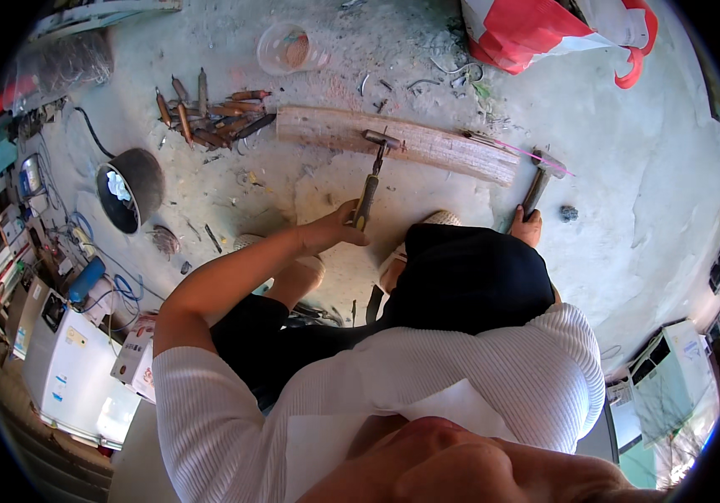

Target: The person holds a metal rod with pliers and strikes it with a hammer against a wooden block. They pick up and handle various metal pieces, including a flat metal plate, while working on the concrete floor.

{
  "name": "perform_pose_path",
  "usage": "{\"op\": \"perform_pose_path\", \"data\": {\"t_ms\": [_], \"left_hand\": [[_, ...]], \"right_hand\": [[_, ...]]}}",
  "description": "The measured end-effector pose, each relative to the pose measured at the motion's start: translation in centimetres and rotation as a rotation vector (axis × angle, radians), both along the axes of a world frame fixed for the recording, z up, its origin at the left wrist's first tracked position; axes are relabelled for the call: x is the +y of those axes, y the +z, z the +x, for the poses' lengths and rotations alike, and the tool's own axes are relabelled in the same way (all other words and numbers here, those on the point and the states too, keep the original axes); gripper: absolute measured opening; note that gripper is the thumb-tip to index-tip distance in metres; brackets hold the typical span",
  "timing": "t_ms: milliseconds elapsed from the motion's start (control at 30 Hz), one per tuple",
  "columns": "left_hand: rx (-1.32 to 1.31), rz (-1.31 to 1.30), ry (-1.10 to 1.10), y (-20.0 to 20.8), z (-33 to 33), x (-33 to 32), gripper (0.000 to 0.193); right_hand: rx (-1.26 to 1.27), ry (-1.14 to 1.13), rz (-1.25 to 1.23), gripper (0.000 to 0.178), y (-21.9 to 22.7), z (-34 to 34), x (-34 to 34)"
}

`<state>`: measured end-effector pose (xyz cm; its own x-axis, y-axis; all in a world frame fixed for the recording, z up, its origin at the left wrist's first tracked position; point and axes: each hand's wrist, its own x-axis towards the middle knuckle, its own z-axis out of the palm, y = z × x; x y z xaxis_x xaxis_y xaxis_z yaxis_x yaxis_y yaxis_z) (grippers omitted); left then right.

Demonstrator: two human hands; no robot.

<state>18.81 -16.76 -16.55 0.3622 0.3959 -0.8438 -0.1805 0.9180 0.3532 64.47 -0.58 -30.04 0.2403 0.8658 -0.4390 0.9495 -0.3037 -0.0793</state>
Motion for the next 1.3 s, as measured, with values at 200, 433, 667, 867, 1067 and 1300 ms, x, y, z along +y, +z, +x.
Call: {"op": "perform_pose_path", "data": {"t_ms": [200,433,667,867,1067,1300], "left_hand": [[-0.156,-0.123,0.058,0.2,0.0,1.6,0.064],[-0.268,-0.134,0.067,-0.5,0.1,2.4,0.046],[-0.241,0.178,0.025,-1.0,-1.3,1.0,0.02],[-0.246,-0.038,-0.005,-3.9,-2.4,1.8,0.016],[-0.065,0.006,-0.138,-4.9,-0.4,2.4,0.034],[0.016,0.142,-0.108,-8.2,1.2,2.2,0.068]], "right_hand": [[0.306,0.083,0.01,0.032,2.2,1.3,2.7],[0.97,-0.678,-0.314,0.02,8.0,-1.2,4.7],[0.688,-0.758,-0.057,0.034,10.9,-2.2,-1.0],[0.285,-0.452,0.18,0.037,17.0,-2.3,-9.5],[0.383,-0.434,0.244,0.024,26.8,-7.7,-17.5],[0.64,-0.41,0.098,0.022,34.8,-15.1,-19.4]]}}
